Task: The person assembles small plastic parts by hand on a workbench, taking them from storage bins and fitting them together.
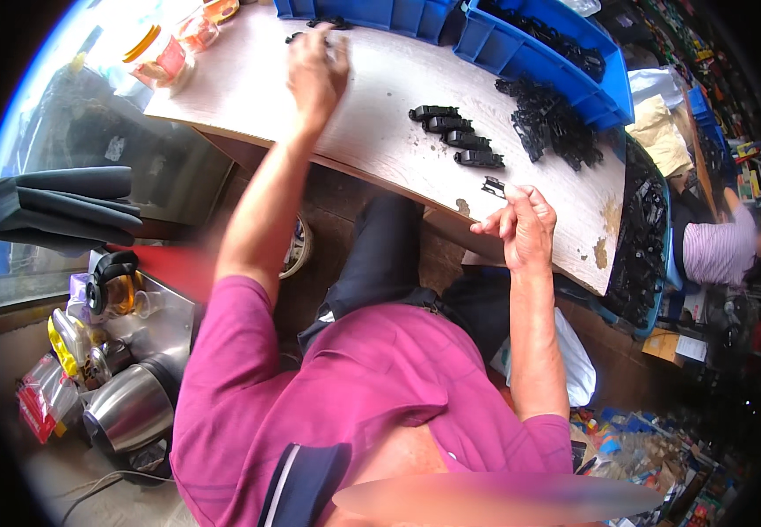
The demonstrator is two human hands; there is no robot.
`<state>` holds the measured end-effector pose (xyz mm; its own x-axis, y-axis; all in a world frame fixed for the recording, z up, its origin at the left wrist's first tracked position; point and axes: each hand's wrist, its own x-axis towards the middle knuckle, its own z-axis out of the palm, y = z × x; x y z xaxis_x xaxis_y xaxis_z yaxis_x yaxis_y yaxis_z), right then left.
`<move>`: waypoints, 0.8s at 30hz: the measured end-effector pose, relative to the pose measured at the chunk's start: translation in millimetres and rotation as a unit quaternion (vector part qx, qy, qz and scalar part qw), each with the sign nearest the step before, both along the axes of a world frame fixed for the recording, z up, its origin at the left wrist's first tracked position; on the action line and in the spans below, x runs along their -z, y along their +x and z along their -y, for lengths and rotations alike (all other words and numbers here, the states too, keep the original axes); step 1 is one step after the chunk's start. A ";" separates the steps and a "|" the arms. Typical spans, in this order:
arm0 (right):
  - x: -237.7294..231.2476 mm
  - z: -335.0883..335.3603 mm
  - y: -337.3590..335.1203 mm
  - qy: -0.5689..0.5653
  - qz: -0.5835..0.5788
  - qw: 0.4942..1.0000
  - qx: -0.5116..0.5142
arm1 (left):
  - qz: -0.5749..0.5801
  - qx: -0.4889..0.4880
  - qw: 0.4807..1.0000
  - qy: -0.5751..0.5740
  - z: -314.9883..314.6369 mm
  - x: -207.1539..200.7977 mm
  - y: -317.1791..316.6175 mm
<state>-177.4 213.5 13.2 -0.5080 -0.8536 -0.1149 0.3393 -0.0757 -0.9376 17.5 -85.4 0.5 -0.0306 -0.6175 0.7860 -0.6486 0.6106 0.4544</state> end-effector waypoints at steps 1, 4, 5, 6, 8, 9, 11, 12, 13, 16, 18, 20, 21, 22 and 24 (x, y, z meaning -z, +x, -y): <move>0.0 1.2 -0.1 -0.001 0.001 1.000 -0.001 | 0.038 -0.063 0.996 0.055 27.0 2.2 11.5; 0.4 5.2 0.7 -0.007 0.016 1.000 -0.009 | 0.181 -0.104 0.967 0.145 83.4 17.8 44.7; 0.5 3.2 0.0 -0.010 0.020 1.000 -0.007 | 0.234 -0.093 0.953 0.165 87.7 15.6 46.8; 0.3 1.9 -0.1 -0.013 0.024 1.000 -0.007 | 0.235 -0.088 0.954 0.166 90.2 15.6 46.8; -2.5 3.0 -0.5 -0.002 0.022 1.000 -0.003 | 0.204 -0.044 0.968 0.137 90.4 17.9 45.3; -3.8 3.7 -0.1 0.006 0.020 1.000 -0.003 | 0.206 -0.038 0.968 0.140 88.1 19.5 45.7; -3.5 4.7 0.0 0.007 0.032 0.999 -0.002 | 0.169 -0.007 0.964 0.206 83.5 21.3 50.4; -3.2 5.1 -1.2 0.012 0.022 1.000 -0.017 | 0.130 0.075 0.958 0.244 83.0 19.3 55.9; -2.8 5.3 -2.0 0.015 0.012 0.999 -0.031 | 0.131 0.076 0.957 0.246 80.6 19.8 54.8; -0.9 3.8 -4.6 0.010 0.012 1.000 -0.024 | 0.097 0.109 0.946 0.290 62.5 17.5 46.1; 0.2 3.3 -4.7 0.008 0.012 1.000 -0.024 | 0.182 0.068 0.961 0.195 48.9 24.0 47.0; 1.1 2.3 -4.4 0.000 0.010 1.000 -0.025 | 0.259 0.044 0.960 0.095 37.5 25.9 50.2; 0.8 2.5 -3.4 -0.001 0.010 1.000 -0.023 | 0.259 0.046 0.960 0.094 33.3 25.2 50.6; 0.5 3.5 -1.2 -0.004 0.013 1.000 -0.015 | 0.192 0.077 0.971 0.122 28.5 24.9 51.4; -0.1 2.9 -0.7 -0.007 0.013 1.000 -0.001 | 0.032 0.148 0.972 0.182 1.9 10.9 44.6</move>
<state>-178.0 210.6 13.3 -0.5036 -0.8562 -0.1158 0.3641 -0.0888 -0.9271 62.1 -87.3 -10.4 -0.2909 -0.8105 0.5084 -0.5035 0.5816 0.6390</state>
